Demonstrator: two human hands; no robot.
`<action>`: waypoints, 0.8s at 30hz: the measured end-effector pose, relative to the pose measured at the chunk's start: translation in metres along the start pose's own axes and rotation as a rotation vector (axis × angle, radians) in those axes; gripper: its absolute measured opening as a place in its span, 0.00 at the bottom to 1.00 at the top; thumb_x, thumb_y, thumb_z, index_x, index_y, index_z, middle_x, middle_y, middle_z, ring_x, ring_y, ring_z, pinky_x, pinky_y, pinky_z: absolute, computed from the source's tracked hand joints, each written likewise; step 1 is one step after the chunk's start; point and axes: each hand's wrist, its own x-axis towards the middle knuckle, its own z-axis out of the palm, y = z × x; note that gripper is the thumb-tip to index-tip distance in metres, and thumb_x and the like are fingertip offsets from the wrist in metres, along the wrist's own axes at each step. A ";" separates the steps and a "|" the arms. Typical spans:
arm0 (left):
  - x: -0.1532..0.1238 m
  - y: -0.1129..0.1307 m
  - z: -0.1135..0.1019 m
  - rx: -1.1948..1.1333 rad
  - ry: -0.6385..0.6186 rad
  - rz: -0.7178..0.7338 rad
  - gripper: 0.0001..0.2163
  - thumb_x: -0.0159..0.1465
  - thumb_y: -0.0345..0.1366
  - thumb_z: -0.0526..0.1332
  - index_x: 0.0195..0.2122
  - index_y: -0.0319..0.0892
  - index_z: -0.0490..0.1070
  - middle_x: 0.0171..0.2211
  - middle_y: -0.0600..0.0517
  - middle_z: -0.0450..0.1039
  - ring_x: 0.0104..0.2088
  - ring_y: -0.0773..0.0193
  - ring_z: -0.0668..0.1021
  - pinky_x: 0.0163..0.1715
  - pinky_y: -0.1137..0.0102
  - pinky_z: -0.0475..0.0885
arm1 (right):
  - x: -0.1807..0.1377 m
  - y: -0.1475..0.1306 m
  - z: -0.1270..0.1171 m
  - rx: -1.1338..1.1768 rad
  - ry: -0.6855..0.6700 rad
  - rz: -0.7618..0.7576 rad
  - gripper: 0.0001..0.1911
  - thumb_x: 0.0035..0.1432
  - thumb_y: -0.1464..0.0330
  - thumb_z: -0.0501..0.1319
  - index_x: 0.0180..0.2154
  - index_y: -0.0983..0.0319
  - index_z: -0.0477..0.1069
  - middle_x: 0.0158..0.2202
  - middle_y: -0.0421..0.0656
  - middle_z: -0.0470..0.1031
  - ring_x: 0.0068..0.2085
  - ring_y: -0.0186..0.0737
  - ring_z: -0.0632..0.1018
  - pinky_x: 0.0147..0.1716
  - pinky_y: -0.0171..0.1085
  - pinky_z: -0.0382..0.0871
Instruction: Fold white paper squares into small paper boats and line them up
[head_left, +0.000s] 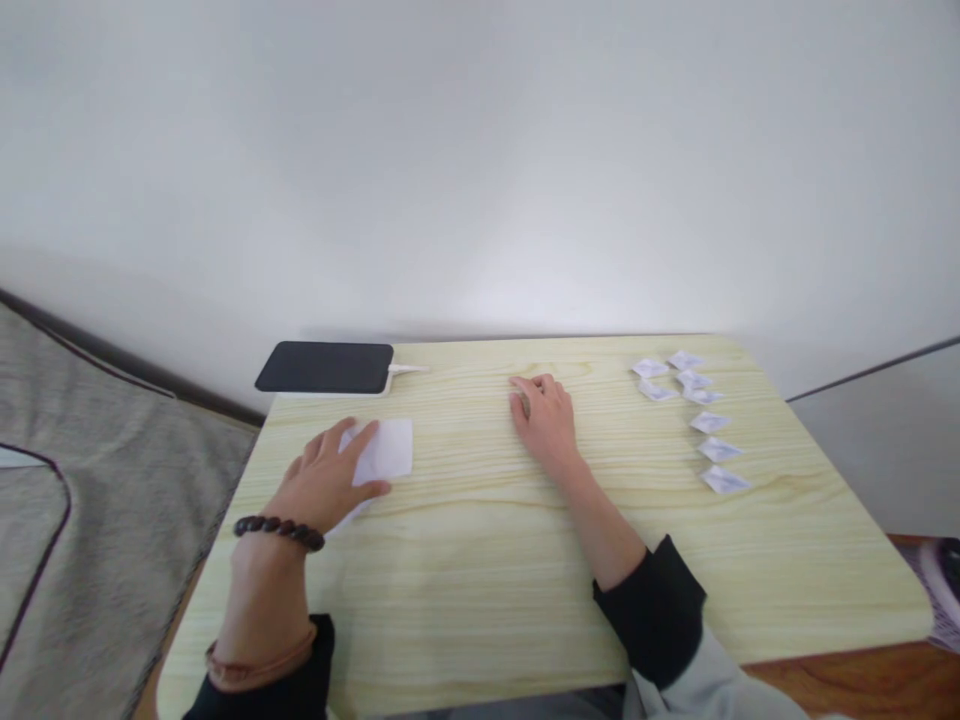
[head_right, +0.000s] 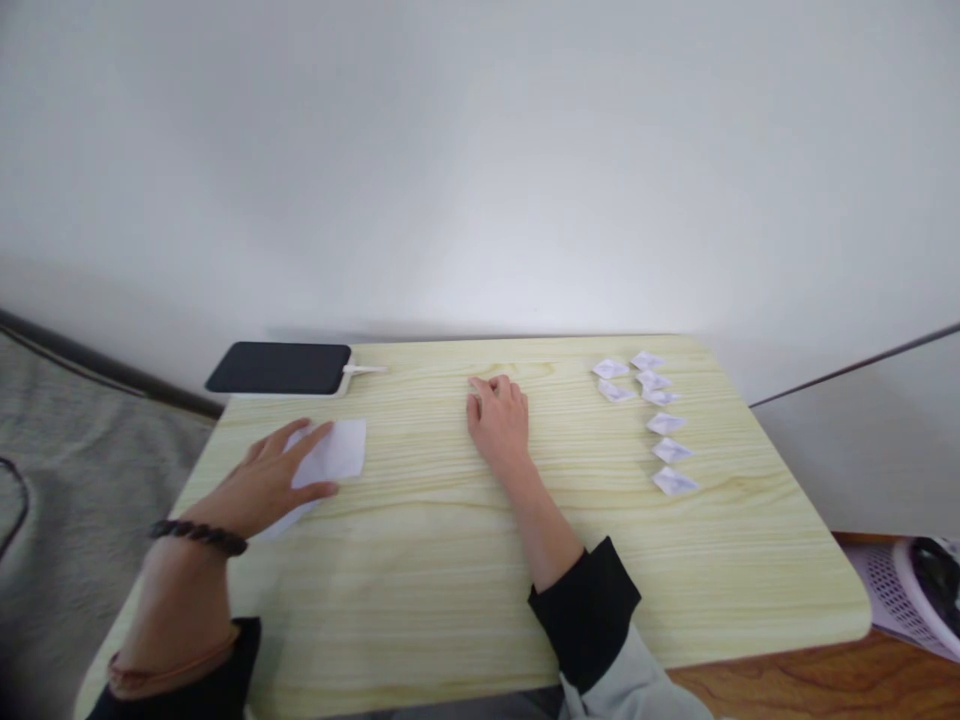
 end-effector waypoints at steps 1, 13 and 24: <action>0.002 -0.006 0.001 -0.015 -0.005 0.004 0.34 0.54 0.47 0.62 0.63 0.46 0.57 0.65 0.41 0.52 0.62 0.37 0.59 0.53 0.48 0.63 | 0.000 0.000 0.000 0.003 0.000 0.002 0.16 0.62 0.66 0.53 0.50 0.59 0.72 0.42 0.48 0.70 0.43 0.45 0.69 0.44 0.42 0.60; 0.024 -0.020 -0.002 -0.269 0.171 0.137 0.32 0.51 0.43 0.64 0.58 0.42 0.63 0.57 0.44 0.67 0.56 0.49 0.71 0.56 0.58 0.65 | 0.000 0.001 0.001 0.015 0.002 -0.011 0.16 0.62 0.66 0.53 0.50 0.58 0.72 0.40 0.47 0.71 0.41 0.45 0.69 0.42 0.41 0.60; 0.005 -0.003 -0.028 -0.370 0.499 0.036 0.14 0.62 0.43 0.53 0.44 0.52 0.75 0.39 0.58 0.80 0.25 0.62 0.78 0.34 0.68 0.75 | 0.000 0.003 0.003 0.026 0.009 -0.007 0.16 0.61 0.66 0.54 0.49 0.58 0.72 0.40 0.47 0.71 0.40 0.44 0.69 0.42 0.41 0.60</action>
